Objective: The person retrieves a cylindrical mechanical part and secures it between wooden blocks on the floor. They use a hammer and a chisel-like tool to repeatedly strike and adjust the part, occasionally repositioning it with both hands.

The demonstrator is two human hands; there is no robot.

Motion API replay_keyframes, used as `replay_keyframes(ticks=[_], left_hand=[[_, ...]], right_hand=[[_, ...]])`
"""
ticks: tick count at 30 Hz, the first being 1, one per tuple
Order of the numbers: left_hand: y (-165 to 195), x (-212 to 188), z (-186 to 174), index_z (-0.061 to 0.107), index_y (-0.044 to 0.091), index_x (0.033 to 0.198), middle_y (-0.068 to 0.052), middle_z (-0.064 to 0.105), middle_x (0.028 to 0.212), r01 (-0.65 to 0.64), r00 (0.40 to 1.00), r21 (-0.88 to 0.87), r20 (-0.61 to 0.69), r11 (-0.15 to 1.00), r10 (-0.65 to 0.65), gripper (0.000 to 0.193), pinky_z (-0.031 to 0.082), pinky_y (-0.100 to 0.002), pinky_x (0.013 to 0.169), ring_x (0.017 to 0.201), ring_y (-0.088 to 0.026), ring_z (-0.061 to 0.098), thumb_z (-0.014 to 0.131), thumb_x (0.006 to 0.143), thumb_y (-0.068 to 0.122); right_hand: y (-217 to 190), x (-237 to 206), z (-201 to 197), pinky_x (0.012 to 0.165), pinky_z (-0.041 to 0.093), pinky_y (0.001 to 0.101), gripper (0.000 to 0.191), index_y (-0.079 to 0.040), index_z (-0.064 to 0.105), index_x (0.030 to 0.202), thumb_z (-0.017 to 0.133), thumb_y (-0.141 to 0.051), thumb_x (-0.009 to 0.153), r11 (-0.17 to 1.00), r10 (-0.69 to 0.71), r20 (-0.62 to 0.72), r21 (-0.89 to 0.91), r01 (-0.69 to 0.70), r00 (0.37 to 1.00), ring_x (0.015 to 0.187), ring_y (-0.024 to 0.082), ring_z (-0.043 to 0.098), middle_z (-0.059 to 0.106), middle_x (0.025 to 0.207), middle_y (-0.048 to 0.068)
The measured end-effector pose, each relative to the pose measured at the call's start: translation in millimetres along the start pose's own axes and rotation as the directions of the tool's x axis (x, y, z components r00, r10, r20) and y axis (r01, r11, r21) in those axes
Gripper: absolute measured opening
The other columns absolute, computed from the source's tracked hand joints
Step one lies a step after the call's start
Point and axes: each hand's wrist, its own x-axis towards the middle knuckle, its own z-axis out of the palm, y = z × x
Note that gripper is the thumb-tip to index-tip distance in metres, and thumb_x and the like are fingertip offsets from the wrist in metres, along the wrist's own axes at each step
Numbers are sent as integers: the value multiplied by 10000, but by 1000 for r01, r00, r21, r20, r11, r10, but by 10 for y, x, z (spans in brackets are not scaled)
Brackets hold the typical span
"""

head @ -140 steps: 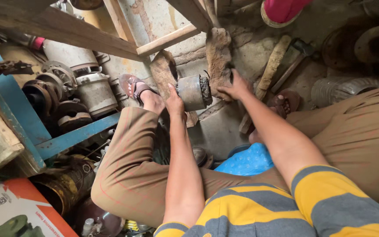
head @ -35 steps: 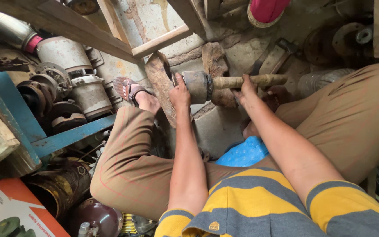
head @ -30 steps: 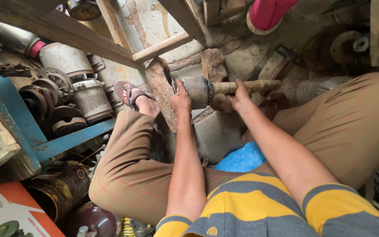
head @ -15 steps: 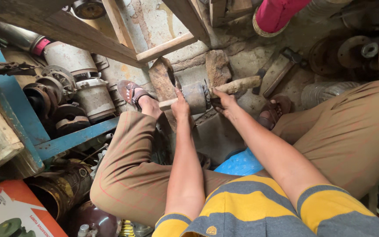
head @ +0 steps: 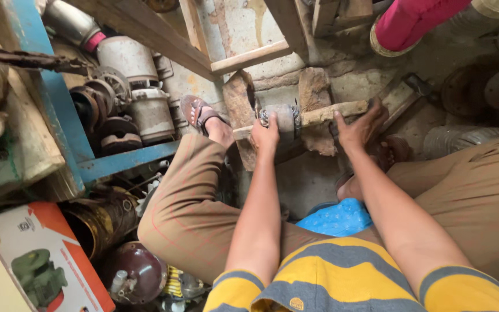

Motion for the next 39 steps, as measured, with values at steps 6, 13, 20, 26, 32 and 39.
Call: replay_keyframes(ticks=[6, 13, 20, 26, 32, 39], left_hand=[[351, 208, -985, 776, 120, 1212, -365, 521, 1252, -491, 799, 152, -315, 858, 513, 499, 424, -539, 1022, 1177, -499, 511, 766, 868, 482], [153, 527, -922, 750, 61, 1135, -187, 753, 1072, -241, 967, -202, -135, 949, 216, 628, 545, -376, 904, 995, -313, 732, 684, 835, 608], [-405, 425, -133, 456, -125, 1398, -386, 442, 1436, 232, 962, 17, -154, 973, -226, 1106, 370, -484, 1106, 1348, -479, 439, 793, 736, 695], [-379, 550, -67, 424, -141, 1407, -369, 506, 1427, 300, 933, -46, -194, 953, -303, 1168, 391, -478, 1156, 1375, -456, 479, 776, 697, 717], [-404, 421, 147, 260, -113, 1459, -391, 470, 1389, 514, 828, -147, -172, 845, -534, 1221, 402, -521, 1070, 1299, -495, 479, 784, 731, 716], [-613, 578, 234, 373, -132, 1391, -348, 553, 1361, 376, 896, -194, -174, 906, -409, 1184, 432, -477, 1094, 1279, -445, 558, 798, 691, 724]], right_hand=[[-78, 215, -141, 1125, 281, 647, 695, -237, 565, 1471, 793, -506, 872, 926, -191, 293, -263, 271, 937, 1489, 469, 287, 305, 1643, 229], [-103, 573, -113, 1090, 295, 630, 789, -244, 615, 1374, 833, -626, 718, 792, -175, 654, -351, 500, 736, 1397, 360, 390, 509, 1438, 145], [-93, 843, -37, 952, 506, 498, 654, -175, 672, 1245, 909, -381, 671, 581, -190, 781, -399, 709, 595, 1067, 308, 683, 735, 1056, 95], [-105, 861, 92, 931, 520, 489, 430, -133, 685, 1058, 870, -241, 686, 609, -270, 729, -376, 698, 629, 1093, 330, 668, 730, 1068, 107], [-90, 881, 202, 951, 471, 532, 475, -134, 680, 1046, 890, -241, 633, 630, -205, 734, -408, 661, 648, 1118, 316, 643, 724, 1070, 86], [7, 853, 369, 930, 459, 517, 456, -136, 672, 1037, 877, -214, 636, 645, -207, 718, -410, 645, 664, 1105, 306, 642, 720, 1061, 68]])
